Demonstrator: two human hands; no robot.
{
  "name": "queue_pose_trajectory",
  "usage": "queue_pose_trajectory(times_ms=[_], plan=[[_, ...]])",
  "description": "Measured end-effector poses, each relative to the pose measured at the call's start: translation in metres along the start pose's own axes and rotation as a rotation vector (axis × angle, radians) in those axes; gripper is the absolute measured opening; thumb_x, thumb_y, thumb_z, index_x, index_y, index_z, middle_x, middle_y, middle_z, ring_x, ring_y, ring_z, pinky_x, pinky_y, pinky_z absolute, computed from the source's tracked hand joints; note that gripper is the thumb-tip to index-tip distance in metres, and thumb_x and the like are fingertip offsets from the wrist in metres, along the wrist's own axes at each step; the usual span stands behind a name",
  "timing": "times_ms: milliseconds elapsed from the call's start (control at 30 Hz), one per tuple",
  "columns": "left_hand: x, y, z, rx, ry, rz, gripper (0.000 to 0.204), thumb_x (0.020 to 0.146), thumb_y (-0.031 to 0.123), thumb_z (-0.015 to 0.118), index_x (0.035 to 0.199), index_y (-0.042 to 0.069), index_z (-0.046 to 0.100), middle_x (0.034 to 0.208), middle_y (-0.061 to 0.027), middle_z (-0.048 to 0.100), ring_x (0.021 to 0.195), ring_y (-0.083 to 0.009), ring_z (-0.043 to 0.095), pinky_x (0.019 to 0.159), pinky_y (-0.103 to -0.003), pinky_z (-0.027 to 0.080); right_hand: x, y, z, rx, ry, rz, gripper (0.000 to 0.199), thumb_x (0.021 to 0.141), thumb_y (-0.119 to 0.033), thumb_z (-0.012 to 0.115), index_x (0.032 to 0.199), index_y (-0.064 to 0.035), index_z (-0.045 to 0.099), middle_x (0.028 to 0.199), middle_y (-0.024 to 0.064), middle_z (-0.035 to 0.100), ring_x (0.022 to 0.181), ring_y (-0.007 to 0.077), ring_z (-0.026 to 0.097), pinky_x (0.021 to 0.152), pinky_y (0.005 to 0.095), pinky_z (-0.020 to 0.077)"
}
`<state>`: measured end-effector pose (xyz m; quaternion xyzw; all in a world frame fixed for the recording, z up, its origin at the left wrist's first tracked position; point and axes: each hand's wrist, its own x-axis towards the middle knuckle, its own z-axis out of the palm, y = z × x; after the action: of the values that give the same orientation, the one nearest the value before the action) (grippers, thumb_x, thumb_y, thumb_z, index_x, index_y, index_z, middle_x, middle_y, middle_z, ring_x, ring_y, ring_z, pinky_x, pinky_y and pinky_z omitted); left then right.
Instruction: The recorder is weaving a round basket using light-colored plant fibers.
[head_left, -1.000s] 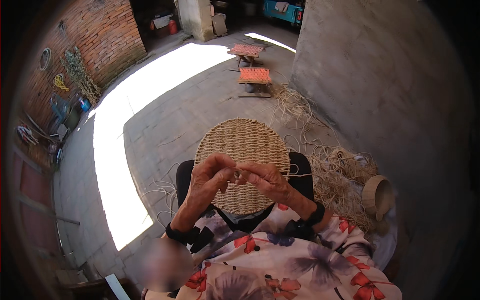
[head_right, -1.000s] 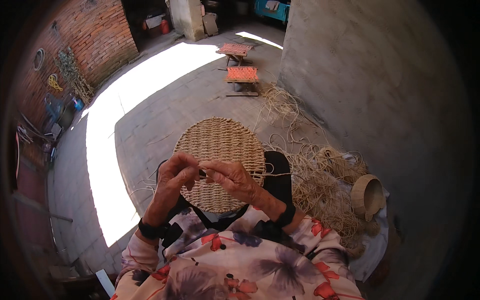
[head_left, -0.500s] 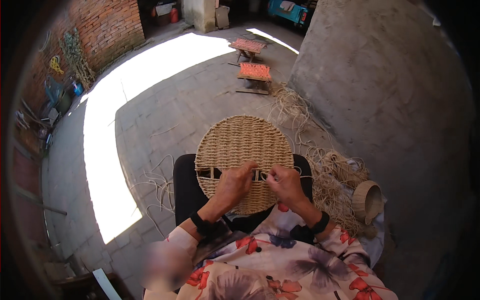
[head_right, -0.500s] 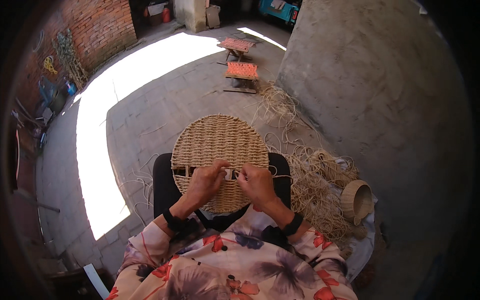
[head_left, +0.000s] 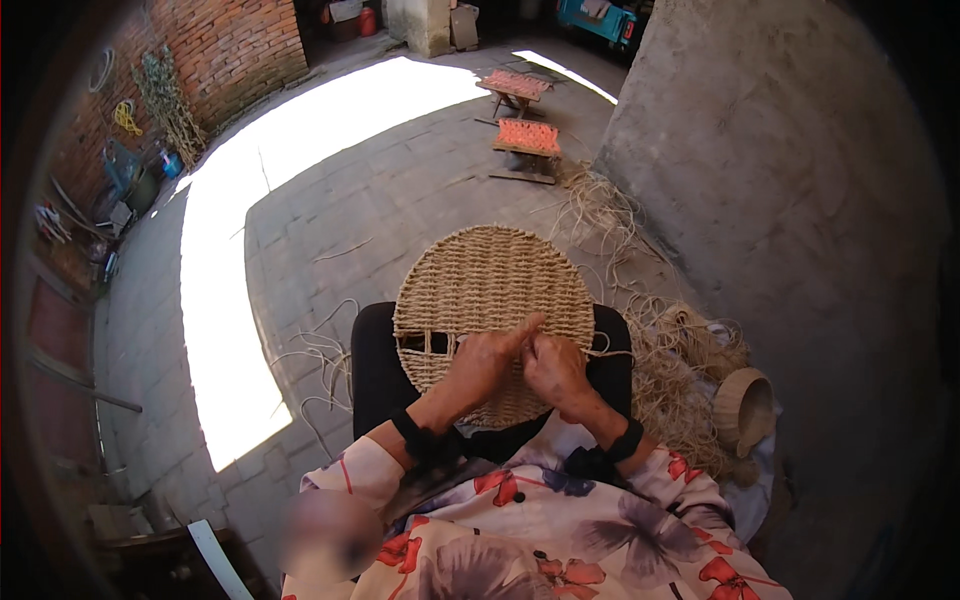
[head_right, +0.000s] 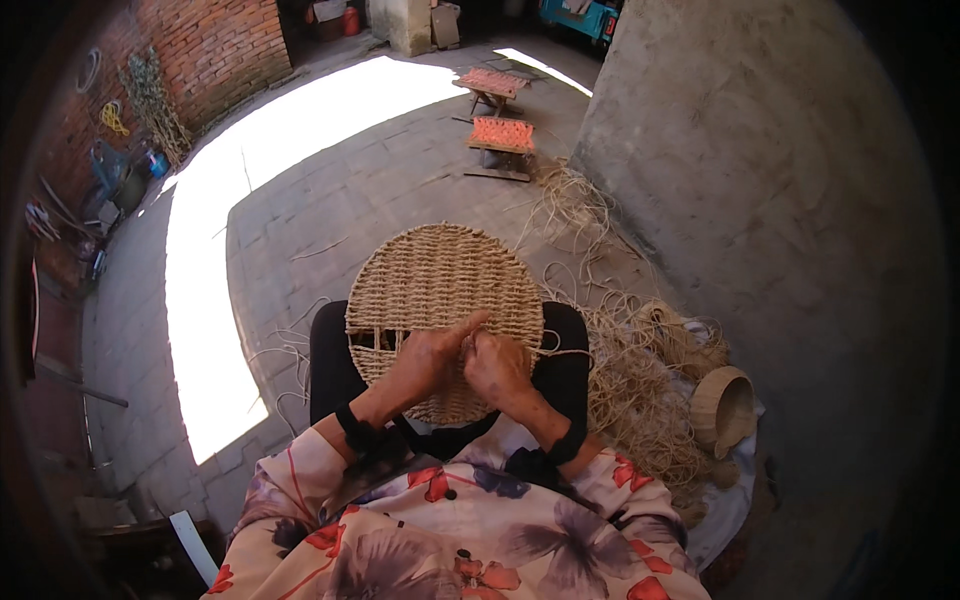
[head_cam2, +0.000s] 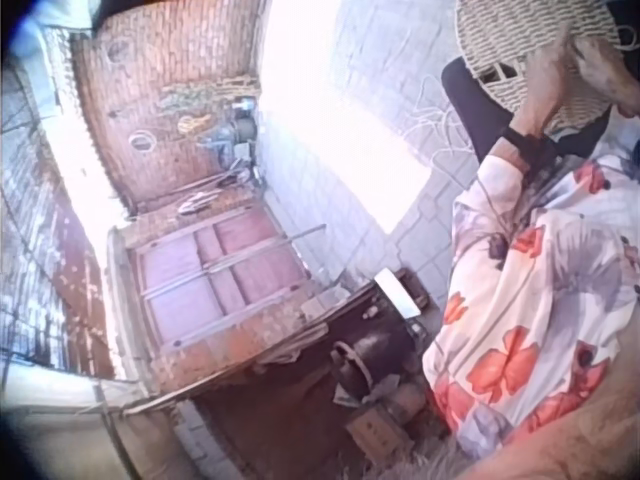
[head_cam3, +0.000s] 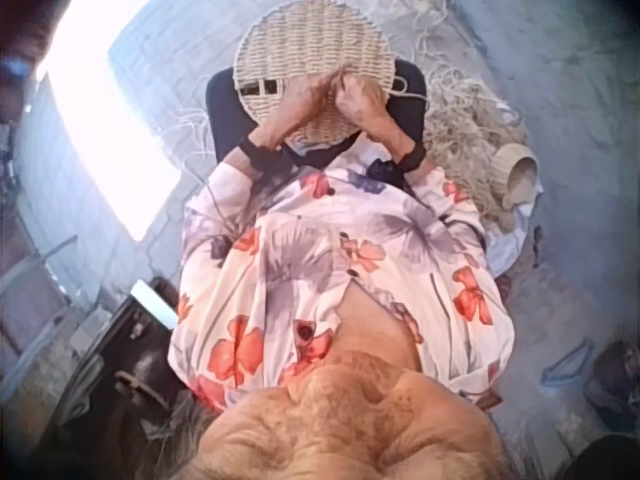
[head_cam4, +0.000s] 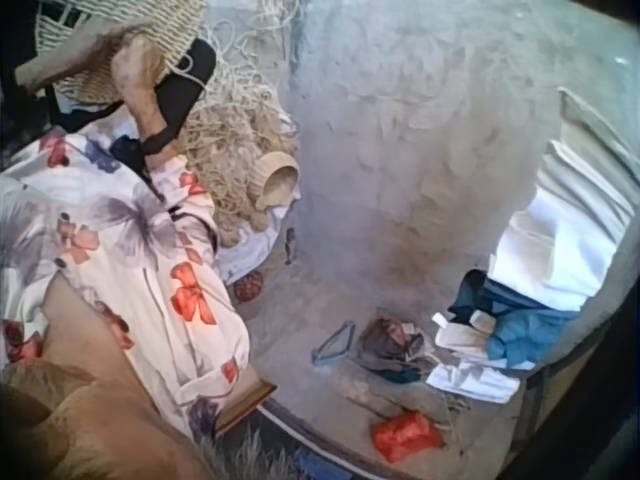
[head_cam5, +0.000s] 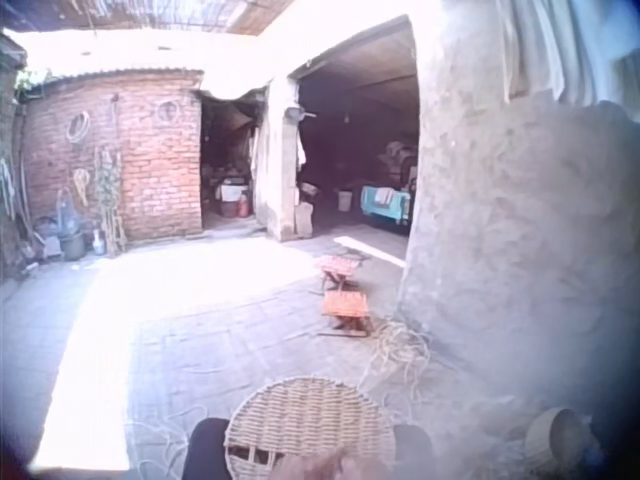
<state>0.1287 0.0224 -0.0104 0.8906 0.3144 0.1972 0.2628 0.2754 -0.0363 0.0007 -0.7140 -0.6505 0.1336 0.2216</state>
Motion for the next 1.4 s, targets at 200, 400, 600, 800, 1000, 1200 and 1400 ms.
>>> queue_pose_trajectory(times_ms=[200, 400, 600, 800, 1000, 1200, 1400], plan=[[-0.007, -0.006, -0.027, -0.815, 0.098, -0.386, 0.043, 0.079, -0.001, 0.053, 0.121, 0.009, 0.056, 0.075, -0.0038, 0.059, 0.057, -0.0146, 0.057, 0.051, -0.031, 0.046, 0.001, 0.018, -0.054, 0.171, 0.245, -0.161, 0.014, 0.086, -0.012, 0.063, 0.093, 0.0005, 0.064, 0.089, 0.0157, 0.067, 0.078, 0.0333, 0.067, 0.071, 0.0434, 0.0531], [-0.049, -0.056, -0.055, -0.734, 0.291, -0.386, 0.037, 0.079, 0.002, 0.056, 0.115, 0.007, 0.054, 0.068, 0.008, 0.046, 0.052, -0.0034, 0.037, 0.045, -0.022, 0.028, 0.014, 0.056, -0.05, 0.511, 0.194, 0.061, 0.012, 0.087, -0.008, 0.064, 0.095, 0.0008, 0.063, 0.086, 0.0103, 0.065, 0.075, 0.021, 0.065, 0.069, 0.0331, 0.0517], [-0.092, -0.056, -0.126, -1.149, 0.536, -0.485, 0.022, 0.086, 0.006, 0.058, 0.108, 0.006, 0.054, 0.065, 0.0078, 0.045, 0.05, -0.0013, 0.036, 0.044, -0.02, 0.025, 0.026, 0.012, -0.052, 0.467, 0.246, -0.096, 0.011, 0.091, -0.006, 0.06, 0.099, 0.0011, 0.063, 0.088, 0.0111, 0.065, 0.078, 0.0196, 0.065, 0.071, 0.0314, 0.0512], [-0.063, 0.02, -0.148, -1.058, 0.501, -0.182, 0.018, 0.089, 0.006, 0.057, 0.108, 0.005, 0.057, 0.073, 0.0008, 0.061, 0.056, -0.0046, 0.05, 0.052, -0.02, 0.04, 0.016, -0.093, -0.032, 1.037, -0.162, -0.41, 0.017, 0.092, -0.006, 0.062, 0.108, -0.0009, 0.066, 0.089, 0.0113, 0.065, 0.08, 0.0218, 0.065, 0.071, 0.0326, 0.0511], [-0.044, 0.017, -0.109, -0.848, 0.304, -0.259, 0.032, 0.091, 0.007, 0.064, 0.121, 0.005, 0.055, 0.084, -0.0088, 0.071, 0.059, -0.0096, 0.06, 0.053, -0.025, 0.048, -0.003, -0.053, -0.04, 0.632, 0.11, -0.341, 0.012, 0.087, -0.002, 0.068, 0.1, -0.0006, 0.068, 0.08, 0.0092, 0.064, 0.068, 0.0149, 0.062, 0.06, 0.0285, 0.0485], [-0.044, -0.015, -0.065, -0.188, 0.373, -0.123, 0.029, 0.086, 0.005, 0.066, 0.114, 0.007, 0.059, 0.077, -0.0122, 0.071, 0.062, -0.023, 0.068, 0.058, -0.035, 0.052, 0.0, -0.03, -0.016, 0.384, 0.039, -0.133, 0.008, 0.085, -0.007, 0.066, 0.085, 0.0005, 0.064, 0.069, 0.0152, 0.064, 0.061, 0.027, 0.065, 0.057, 0.037, 0.0492], [-0.043, -0.017, -0.048, -0.015, 0.275, -0.154, 0.029, 0.085, 0.003, 0.064, 0.113, 0.009, 0.06, 0.079, -0.015, 0.071, 0.074, -0.0323, 0.071, 0.065, -0.04, 0.055, 0.008, -0.038, -0.006, 0.057, 0.149, -0.283, 0.011, 0.082, -0.008, 0.065, 0.078, -0.0027, 0.056, 0.064, 0.0167, 0.062, 0.062, 0.0369, 0.065, 0.057, 0.0461, 0.0496]])
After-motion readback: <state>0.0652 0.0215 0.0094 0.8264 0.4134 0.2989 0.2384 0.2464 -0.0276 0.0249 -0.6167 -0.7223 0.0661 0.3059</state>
